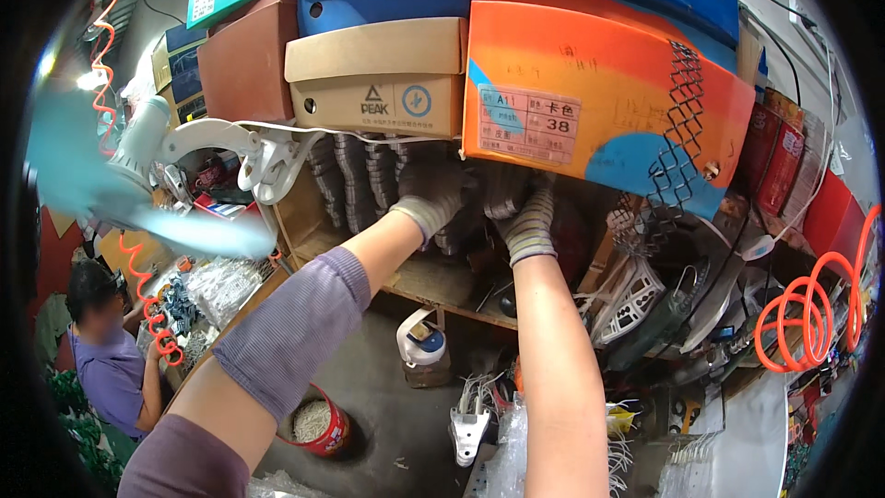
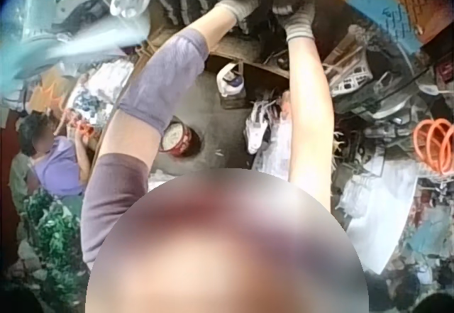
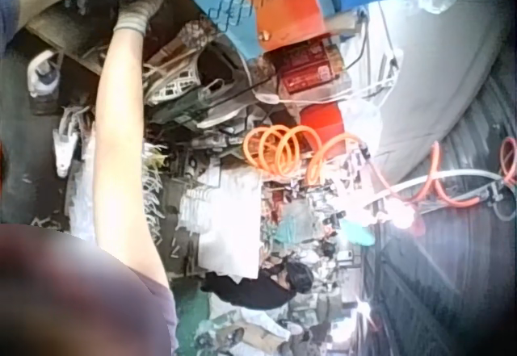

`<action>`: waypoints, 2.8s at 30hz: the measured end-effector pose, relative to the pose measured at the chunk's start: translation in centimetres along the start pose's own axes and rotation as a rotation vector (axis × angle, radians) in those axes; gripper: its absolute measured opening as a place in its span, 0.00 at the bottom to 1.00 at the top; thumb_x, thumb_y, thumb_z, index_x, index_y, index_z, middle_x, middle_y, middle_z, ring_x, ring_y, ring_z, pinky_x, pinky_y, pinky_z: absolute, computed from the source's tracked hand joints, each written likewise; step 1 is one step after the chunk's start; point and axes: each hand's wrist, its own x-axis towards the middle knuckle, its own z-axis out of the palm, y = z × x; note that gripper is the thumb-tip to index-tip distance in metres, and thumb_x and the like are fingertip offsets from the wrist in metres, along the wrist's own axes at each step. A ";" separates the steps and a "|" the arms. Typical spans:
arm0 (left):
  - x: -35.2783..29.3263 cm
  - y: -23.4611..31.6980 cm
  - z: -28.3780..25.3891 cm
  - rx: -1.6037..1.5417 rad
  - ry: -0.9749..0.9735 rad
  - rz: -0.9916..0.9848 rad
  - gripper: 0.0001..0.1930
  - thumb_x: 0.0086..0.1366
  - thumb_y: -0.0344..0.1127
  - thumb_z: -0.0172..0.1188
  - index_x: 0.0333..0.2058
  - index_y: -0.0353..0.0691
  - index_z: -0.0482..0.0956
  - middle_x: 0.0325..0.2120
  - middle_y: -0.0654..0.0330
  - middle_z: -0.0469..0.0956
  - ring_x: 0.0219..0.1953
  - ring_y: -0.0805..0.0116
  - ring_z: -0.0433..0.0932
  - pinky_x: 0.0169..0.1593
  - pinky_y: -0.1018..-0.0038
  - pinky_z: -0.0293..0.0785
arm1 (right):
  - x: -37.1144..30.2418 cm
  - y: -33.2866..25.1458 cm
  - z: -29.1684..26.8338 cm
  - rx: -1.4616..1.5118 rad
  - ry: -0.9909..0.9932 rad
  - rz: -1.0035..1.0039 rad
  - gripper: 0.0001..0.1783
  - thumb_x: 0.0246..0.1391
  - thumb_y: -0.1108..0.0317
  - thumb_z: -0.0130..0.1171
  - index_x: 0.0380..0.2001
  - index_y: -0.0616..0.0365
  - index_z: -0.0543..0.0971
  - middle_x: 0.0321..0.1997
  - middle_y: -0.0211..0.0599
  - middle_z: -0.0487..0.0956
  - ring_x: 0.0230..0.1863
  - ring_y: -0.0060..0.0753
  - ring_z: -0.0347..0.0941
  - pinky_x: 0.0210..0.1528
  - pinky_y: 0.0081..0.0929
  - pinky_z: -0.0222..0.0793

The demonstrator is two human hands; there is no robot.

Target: Assembling small wire components into a plastic housing at a factory workstation.

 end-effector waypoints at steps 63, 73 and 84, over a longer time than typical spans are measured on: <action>-57.7 -17.4 -11.6 -0.198 -0.453 0.753 0.17 0.53 0.38 0.67 0.44 0.47 0.80 0.35 0.62 0.77 0.36 0.61 0.81 0.35 0.65 0.82 | -49.2 17.4 22.5 -1.219 0.838 0.470 0.24 0.60 0.60 0.57 0.52 0.68 0.77 0.41 0.43 0.83 0.39 0.29 0.79 0.47 0.26 0.74; -57.2 -15.9 -12.0 -0.187 -0.598 0.480 0.15 0.50 0.39 0.68 0.38 0.47 0.81 0.26 0.59 0.77 0.30 0.58 0.80 0.32 0.63 0.77 | -54.6 32.0 6.3 -2.580 0.549 1.012 0.09 0.53 0.61 0.60 0.30 0.52 0.82 0.34 0.41 0.82 0.38 0.44 0.80 0.39 0.42 0.75; -57.6 -12.4 -11.2 -0.291 -0.567 0.265 0.26 0.45 0.49 0.72 0.43 0.45 0.81 0.34 0.57 0.77 0.37 0.54 0.78 0.41 0.57 0.74 | -53.9 31.4 11.3 -2.270 0.704 0.499 0.11 0.53 0.62 0.64 0.30 0.59 0.78 0.29 0.42 0.82 0.34 0.38 0.82 0.36 0.39 0.76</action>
